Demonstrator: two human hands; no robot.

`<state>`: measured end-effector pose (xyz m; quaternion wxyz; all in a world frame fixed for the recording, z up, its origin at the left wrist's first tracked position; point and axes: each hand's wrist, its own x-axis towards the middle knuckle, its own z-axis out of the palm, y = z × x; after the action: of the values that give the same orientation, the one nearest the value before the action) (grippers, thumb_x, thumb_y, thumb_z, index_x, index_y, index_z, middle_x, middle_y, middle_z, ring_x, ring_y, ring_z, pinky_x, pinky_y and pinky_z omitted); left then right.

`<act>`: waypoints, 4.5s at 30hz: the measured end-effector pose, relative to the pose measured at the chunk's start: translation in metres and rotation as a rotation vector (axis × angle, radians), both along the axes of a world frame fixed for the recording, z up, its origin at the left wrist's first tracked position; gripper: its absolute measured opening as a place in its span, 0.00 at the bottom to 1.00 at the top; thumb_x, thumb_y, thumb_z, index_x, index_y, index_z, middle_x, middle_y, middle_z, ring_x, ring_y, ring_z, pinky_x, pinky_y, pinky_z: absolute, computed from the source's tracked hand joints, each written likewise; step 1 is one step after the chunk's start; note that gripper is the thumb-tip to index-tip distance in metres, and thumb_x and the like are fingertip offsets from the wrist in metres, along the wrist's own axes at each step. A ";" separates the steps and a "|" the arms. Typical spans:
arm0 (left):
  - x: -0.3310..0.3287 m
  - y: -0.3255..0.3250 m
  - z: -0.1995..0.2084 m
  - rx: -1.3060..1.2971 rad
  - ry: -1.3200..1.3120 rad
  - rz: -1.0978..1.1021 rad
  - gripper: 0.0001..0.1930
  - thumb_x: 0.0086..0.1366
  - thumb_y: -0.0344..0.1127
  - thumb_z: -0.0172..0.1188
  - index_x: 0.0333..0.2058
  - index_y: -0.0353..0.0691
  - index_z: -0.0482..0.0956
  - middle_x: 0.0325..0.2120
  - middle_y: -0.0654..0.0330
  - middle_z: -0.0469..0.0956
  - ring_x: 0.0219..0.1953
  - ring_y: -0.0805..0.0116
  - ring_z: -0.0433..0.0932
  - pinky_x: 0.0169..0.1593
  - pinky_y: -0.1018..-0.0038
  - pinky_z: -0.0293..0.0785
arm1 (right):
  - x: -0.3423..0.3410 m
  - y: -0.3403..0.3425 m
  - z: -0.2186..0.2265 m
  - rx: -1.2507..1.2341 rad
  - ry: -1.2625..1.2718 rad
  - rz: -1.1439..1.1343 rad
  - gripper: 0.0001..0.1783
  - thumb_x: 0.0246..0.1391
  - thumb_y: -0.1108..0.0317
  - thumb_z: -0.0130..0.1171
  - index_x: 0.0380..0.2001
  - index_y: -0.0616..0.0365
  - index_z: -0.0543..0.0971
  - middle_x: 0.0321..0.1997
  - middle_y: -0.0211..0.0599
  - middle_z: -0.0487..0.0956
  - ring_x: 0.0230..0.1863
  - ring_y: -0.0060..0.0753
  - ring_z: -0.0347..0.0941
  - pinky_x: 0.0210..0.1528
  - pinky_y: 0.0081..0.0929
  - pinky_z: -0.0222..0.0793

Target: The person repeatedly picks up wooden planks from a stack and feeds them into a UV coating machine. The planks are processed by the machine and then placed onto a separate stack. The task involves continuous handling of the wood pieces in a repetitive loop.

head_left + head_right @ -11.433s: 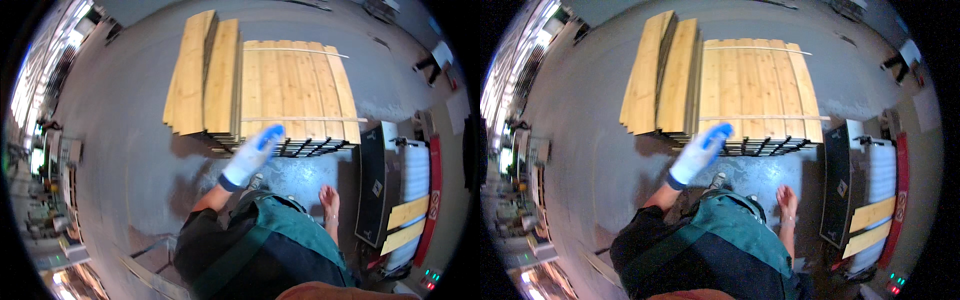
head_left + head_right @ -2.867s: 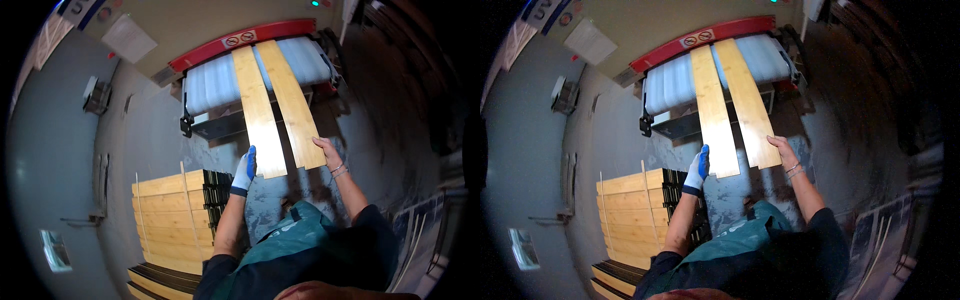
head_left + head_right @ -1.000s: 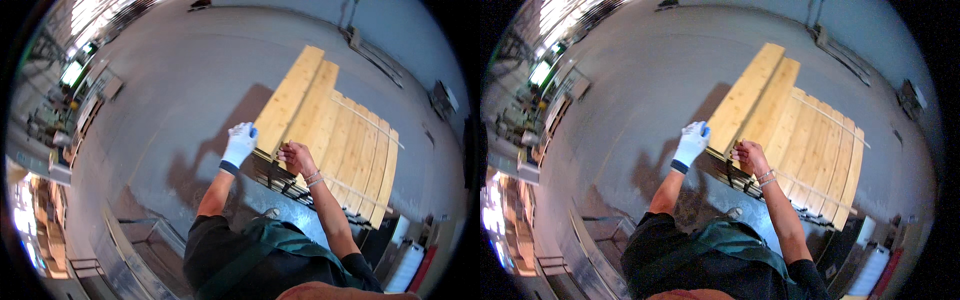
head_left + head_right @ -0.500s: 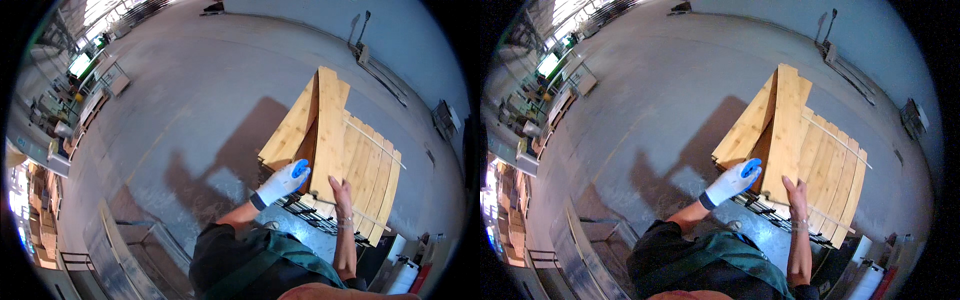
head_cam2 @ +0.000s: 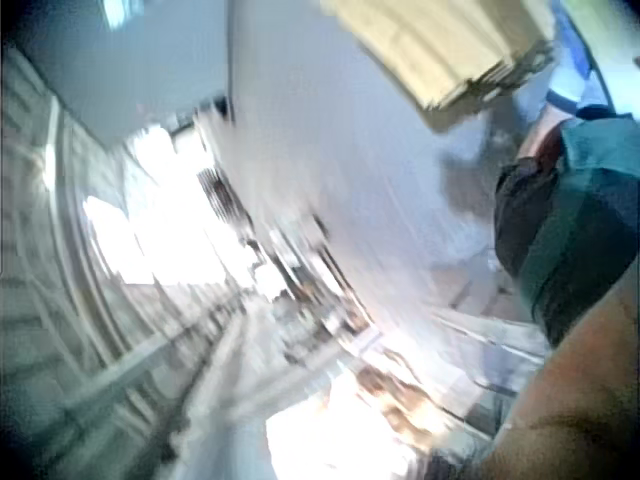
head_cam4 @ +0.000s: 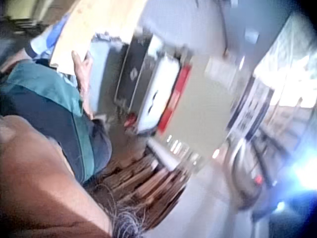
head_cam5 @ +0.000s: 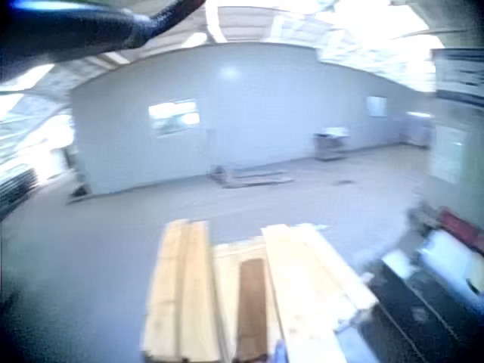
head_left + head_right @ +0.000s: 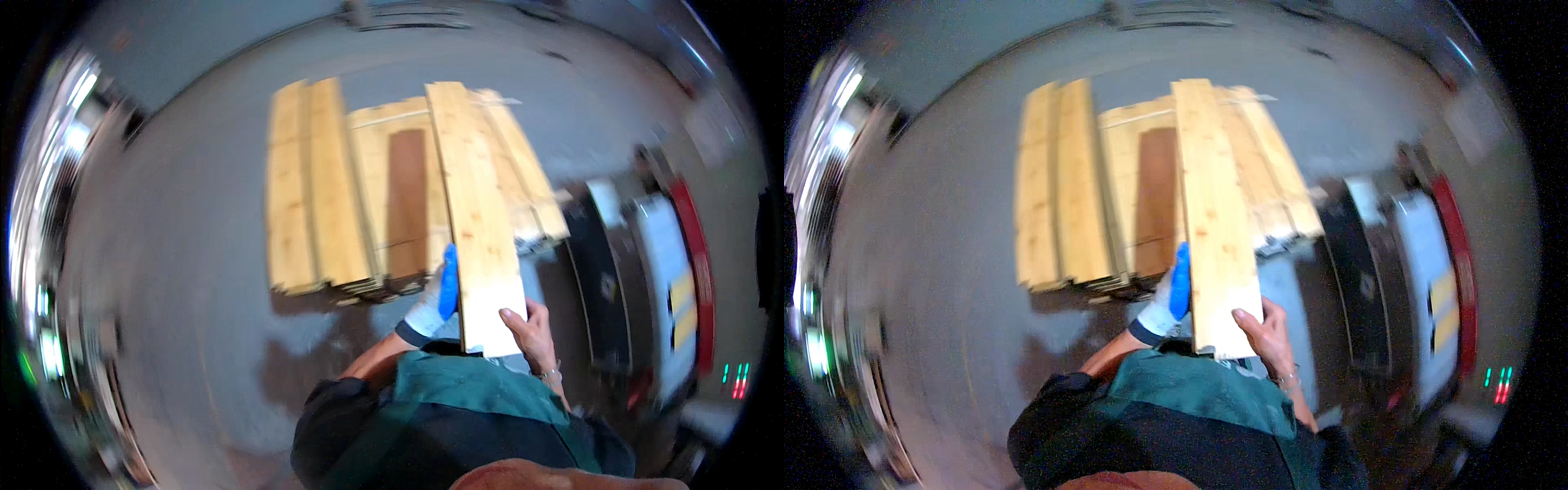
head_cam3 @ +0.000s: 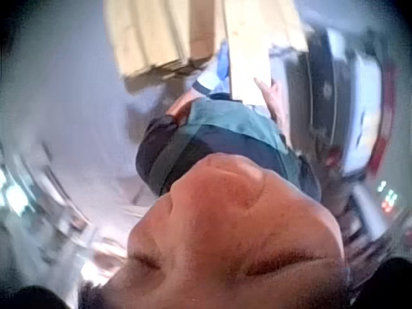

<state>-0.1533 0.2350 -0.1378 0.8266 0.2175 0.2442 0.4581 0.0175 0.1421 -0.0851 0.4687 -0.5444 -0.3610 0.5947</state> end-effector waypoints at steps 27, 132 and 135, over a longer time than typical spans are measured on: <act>0.194 -0.060 -0.112 1.552 0.348 -0.815 0.41 0.55 0.35 0.69 0.64 0.34 0.57 0.49 0.45 0.76 0.47 0.49 0.78 0.50 0.63 0.74 | 0.101 -0.166 -0.125 0.000 0.178 -1.108 0.23 0.53 0.62 0.67 0.42 0.74 0.77 0.39 0.40 0.81 0.37 0.26 0.78 0.39 0.25 0.75; -0.181 -0.057 -0.052 0.068 0.825 0.459 0.17 0.72 0.40 0.51 0.47 0.30 0.77 0.37 0.54 0.81 0.37 0.68 0.80 0.46 0.73 0.75 | -0.170 0.235 -0.210 0.094 -0.201 0.319 0.55 0.48 0.54 0.71 0.61 0.86 0.52 0.52 0.53 0.72 0.51 0.34 0.69 0.56 0.30 0.66; -0.178 -0.059 -0.042 0.072 0.651 0.420 0.25 0.74 0.49 0.45 0.52 0.29 0.73 0.41 0.57 0.79 0.41 0.75 0.77 0.49 0.76 0.72 | -0.112 0.210 -0.163 0.028 -0.122 0.405 0.44 0.52 0.64 0.68 0.60 0.81 0.55 0.57 0.53 0.69 0.54 0.34 0.70 0.58 0.28 0.66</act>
<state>-0.3311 0.1762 -0.1803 0.5857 0.3255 0.5169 0.5327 -0.0947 0.3517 -0.2484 0.3243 -0.4893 -0.4990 0.6375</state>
